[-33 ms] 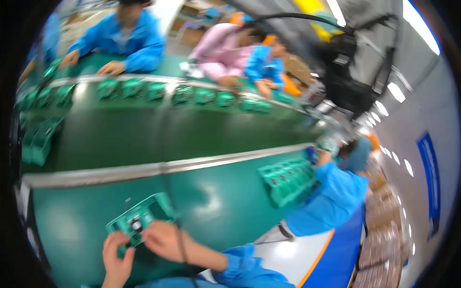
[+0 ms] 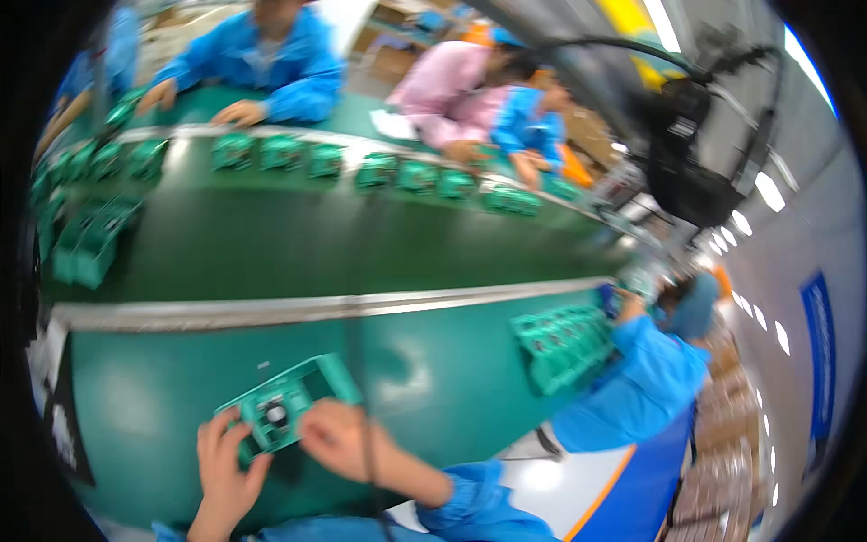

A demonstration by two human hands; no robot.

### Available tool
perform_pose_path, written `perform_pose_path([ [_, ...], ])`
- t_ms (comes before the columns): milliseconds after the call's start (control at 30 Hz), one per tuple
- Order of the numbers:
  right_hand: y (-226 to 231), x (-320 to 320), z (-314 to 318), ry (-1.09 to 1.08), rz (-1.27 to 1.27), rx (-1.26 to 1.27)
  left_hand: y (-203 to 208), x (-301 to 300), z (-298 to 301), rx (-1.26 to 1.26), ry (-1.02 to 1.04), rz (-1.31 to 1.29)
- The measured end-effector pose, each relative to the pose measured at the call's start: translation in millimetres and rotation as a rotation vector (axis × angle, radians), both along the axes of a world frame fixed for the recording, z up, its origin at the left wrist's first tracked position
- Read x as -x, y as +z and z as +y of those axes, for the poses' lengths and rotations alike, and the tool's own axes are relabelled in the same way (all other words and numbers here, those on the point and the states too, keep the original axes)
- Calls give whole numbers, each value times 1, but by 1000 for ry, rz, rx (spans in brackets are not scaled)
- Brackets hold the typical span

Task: The person assembles plastic components and circuit boards into green plastic electronic housings by hand.

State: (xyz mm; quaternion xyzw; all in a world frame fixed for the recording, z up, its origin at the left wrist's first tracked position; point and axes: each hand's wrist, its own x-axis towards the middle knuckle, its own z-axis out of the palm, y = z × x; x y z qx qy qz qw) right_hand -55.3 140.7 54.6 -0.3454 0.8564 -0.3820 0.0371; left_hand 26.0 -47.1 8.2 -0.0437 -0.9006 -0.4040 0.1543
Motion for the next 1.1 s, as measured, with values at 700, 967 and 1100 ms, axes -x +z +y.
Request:
perform_pose_path([
  [700,-7,24,-18,-107,147,-786,-16,-16,27,305,50,-92],
  [967,-14,23,-20,-129,159,-813,-18,-17,27,336,74,-83],
  [1100,-15,22,-18,-143,179,-815,-18,-17,28,347,85,-84],
])
